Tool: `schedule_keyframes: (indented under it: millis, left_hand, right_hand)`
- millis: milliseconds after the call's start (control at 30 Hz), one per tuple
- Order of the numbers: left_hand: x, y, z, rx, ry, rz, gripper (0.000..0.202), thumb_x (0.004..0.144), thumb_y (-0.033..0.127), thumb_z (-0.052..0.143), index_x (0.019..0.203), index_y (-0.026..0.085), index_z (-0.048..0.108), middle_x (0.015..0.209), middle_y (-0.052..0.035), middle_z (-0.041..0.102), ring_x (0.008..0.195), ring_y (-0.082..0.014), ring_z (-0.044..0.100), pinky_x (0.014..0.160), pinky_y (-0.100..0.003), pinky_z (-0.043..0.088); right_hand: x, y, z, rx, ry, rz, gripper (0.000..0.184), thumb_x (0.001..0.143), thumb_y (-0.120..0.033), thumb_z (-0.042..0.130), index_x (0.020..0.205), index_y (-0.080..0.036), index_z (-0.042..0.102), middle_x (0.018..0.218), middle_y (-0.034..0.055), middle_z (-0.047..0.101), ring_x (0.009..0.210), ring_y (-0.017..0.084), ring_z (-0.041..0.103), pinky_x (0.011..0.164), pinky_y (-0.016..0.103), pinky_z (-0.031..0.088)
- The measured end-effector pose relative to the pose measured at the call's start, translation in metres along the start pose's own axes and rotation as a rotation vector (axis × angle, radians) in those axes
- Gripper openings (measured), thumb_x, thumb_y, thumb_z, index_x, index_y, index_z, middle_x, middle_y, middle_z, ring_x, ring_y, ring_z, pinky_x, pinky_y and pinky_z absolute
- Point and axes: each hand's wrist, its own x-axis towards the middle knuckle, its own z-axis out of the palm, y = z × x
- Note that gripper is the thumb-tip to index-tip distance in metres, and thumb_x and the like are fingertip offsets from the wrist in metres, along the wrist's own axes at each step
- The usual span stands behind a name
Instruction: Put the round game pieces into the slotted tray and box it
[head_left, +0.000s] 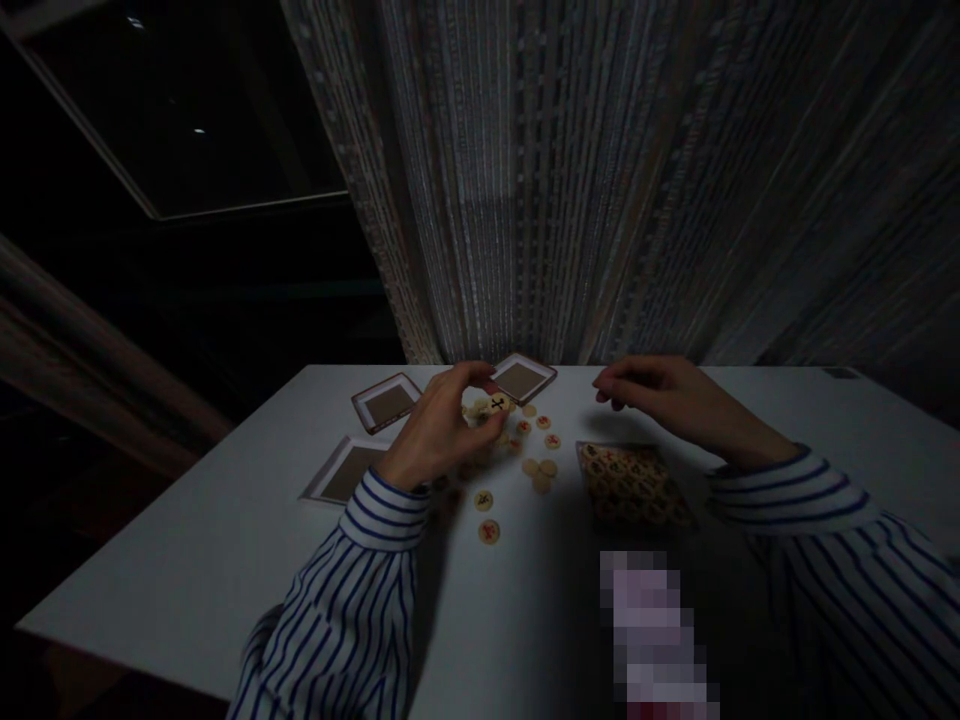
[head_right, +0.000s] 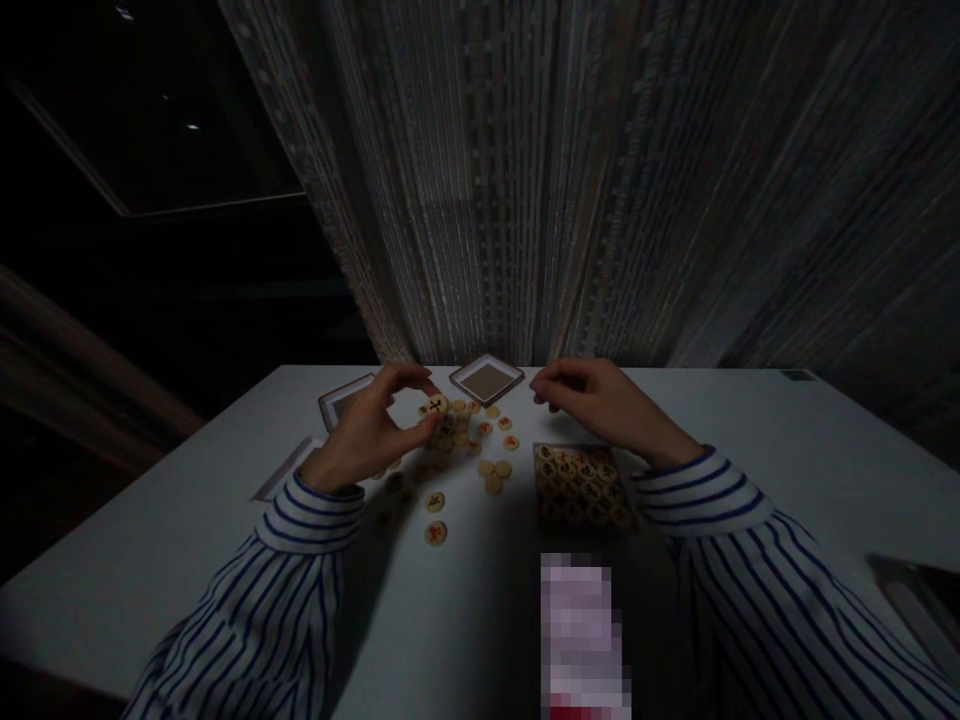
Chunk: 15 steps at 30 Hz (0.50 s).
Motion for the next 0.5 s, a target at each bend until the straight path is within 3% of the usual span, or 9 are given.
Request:
schedule_keyframes:
  millis: [333, 500]
  left_hand:
    - [0.027, 0.040, 0.047, -0.152, -0.043, 0.093, 0.043, 0.071, 0.021, 0.062, 0.110, 0.018, 0.045, 0.095, -0.0044, 0.062, 0.096, -0.0189, 0.058, 0.087, -0.033, 0.043]
    - [0.038, 0.050, 0.059, -0.230, -0.104, 0.094, 0.047, 0.073, 0.021, 0.061, 0.115, 0.019, 0.041, 0.098, -0.0051, 0.062, 0.097, -0.0192, 0.058, 0.089, -0.034, 0.041]
  right_hand:
    - [-0.014, 0.015, -0.017, 0.056, -0.015, 0.004, 0.021, 0.070, -0.038, 0.059, 0.069, -0.017, 0.061, 0.068, 0.0025, 0.064, 0.064, 0.014, 0.056, 0.059, 0.027, 0.044]
    - [-0.021, 0.020, -0.021, 0.071, 0.011, 0.013, 0.020, 0.070, -0.037, 0.059, 0.069, -0.017, 0.061, 0.067, 0.0028, 0.064, 0.061, 0.014, 0.056, 0.057, 0.027, 0.043]
